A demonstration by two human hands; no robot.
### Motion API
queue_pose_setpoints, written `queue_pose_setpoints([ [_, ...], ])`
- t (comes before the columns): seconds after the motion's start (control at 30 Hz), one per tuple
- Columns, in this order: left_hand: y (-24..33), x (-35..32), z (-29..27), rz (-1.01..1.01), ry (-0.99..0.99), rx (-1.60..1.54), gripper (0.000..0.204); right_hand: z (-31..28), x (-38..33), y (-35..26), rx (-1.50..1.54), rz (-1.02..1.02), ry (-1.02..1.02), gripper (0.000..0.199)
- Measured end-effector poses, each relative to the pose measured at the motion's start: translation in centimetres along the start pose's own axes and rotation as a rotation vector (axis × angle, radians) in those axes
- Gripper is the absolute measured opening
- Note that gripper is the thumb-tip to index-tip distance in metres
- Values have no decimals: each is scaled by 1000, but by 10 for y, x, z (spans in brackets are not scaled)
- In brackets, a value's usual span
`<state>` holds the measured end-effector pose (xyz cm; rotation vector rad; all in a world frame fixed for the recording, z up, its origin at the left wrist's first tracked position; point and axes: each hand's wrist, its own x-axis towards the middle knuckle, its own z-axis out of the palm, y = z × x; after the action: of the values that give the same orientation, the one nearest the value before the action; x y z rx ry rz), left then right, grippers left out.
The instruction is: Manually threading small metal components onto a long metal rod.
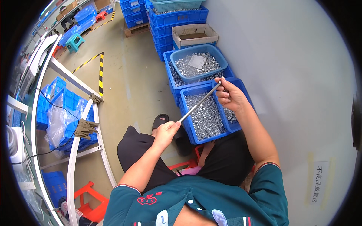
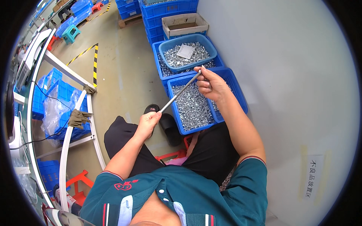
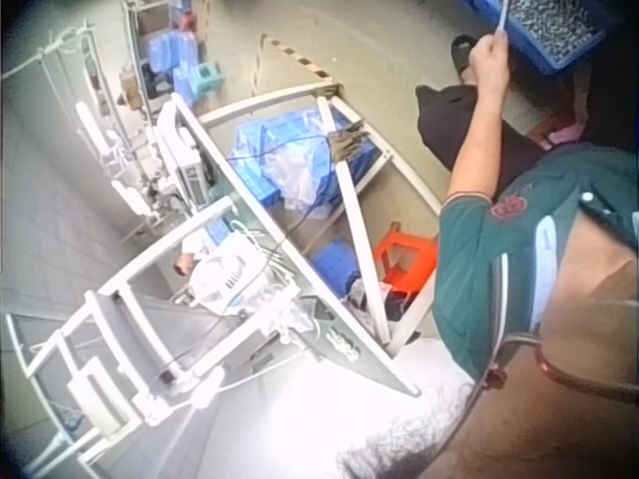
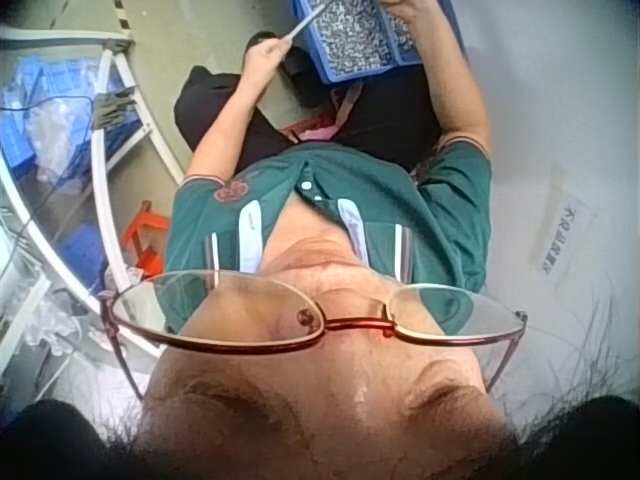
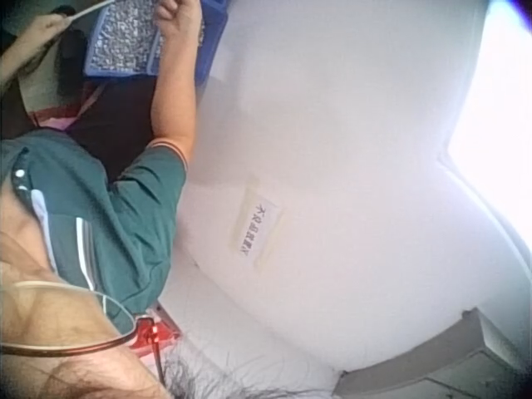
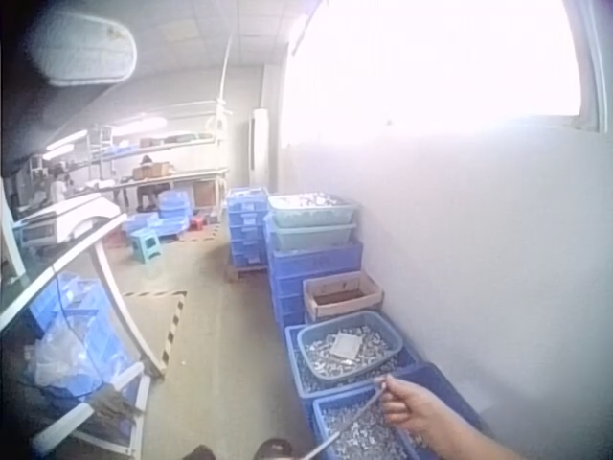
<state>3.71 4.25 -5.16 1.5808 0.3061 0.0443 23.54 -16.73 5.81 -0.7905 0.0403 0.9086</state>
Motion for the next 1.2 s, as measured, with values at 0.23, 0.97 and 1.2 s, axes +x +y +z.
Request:
queue_pose_setpoints([
  [0.23, 2, -2, -2, 5, 22, 108, 45, 4, -7, -14, -392, 9, 5, 17],
  [0.97, 28, -1, 2, -248, -31, -282, 39, -37, 27, 10, -336, 451, 203, 16],
  [1.2, 1, 2, -3, -175, 0, -192, 38, -22, 15, -4, -344, 224, 98, 18],
])
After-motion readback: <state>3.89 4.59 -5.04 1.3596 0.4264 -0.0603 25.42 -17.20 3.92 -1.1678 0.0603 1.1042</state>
